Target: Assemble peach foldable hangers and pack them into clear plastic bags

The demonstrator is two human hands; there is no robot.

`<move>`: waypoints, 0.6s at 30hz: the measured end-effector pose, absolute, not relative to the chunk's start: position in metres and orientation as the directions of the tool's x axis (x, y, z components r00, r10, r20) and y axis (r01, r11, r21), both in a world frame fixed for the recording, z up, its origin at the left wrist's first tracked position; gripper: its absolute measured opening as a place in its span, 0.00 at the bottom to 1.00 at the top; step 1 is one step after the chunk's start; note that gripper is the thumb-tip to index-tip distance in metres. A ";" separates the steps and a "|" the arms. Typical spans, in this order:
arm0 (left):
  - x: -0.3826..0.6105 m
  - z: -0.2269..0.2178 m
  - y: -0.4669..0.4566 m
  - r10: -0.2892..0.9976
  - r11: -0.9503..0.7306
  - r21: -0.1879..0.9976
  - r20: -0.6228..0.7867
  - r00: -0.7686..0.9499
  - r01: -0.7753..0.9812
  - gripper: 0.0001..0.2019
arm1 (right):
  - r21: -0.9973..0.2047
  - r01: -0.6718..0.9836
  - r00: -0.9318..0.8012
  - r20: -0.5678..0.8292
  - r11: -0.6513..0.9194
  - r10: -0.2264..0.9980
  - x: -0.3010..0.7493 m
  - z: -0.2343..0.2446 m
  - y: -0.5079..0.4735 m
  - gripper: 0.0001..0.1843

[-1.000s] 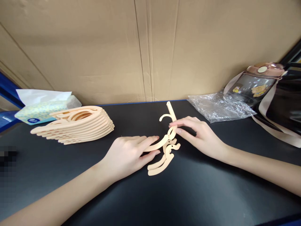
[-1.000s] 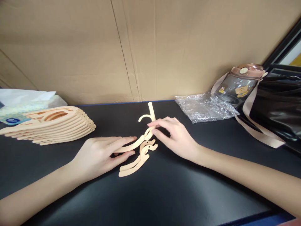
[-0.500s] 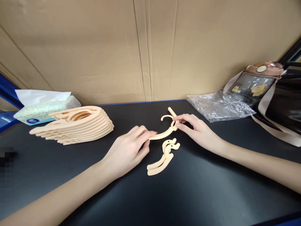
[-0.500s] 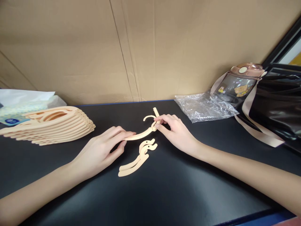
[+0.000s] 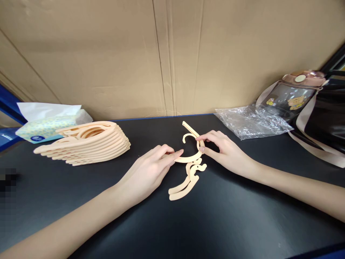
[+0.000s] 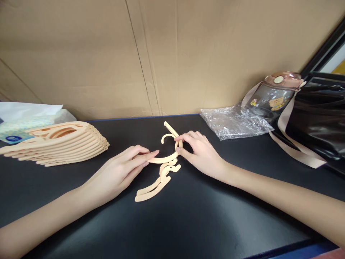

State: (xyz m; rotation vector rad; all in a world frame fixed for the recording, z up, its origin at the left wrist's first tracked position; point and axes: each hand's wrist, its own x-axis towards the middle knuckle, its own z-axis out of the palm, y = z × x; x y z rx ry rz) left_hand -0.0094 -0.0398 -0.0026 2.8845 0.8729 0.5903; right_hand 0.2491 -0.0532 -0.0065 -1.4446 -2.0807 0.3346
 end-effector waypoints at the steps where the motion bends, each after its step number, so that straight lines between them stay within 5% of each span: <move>1: -0.009 -0.002 -0.040 0.550 -0.834 0.178 0.342 0.762 0.523 0.18 | -0.504 0.773 -0.252 0.315 0.386 0.915 0.250 -0.007 -0.053 0.12; 18: -0.008 -0.002 -0.039 0.558 -0.826 0.140 0.341 0.756 0.547 0.18 | -0.491 0.760 -0.291 0.330 0.427 0.898 0.252 -0.008 -0.051 0.12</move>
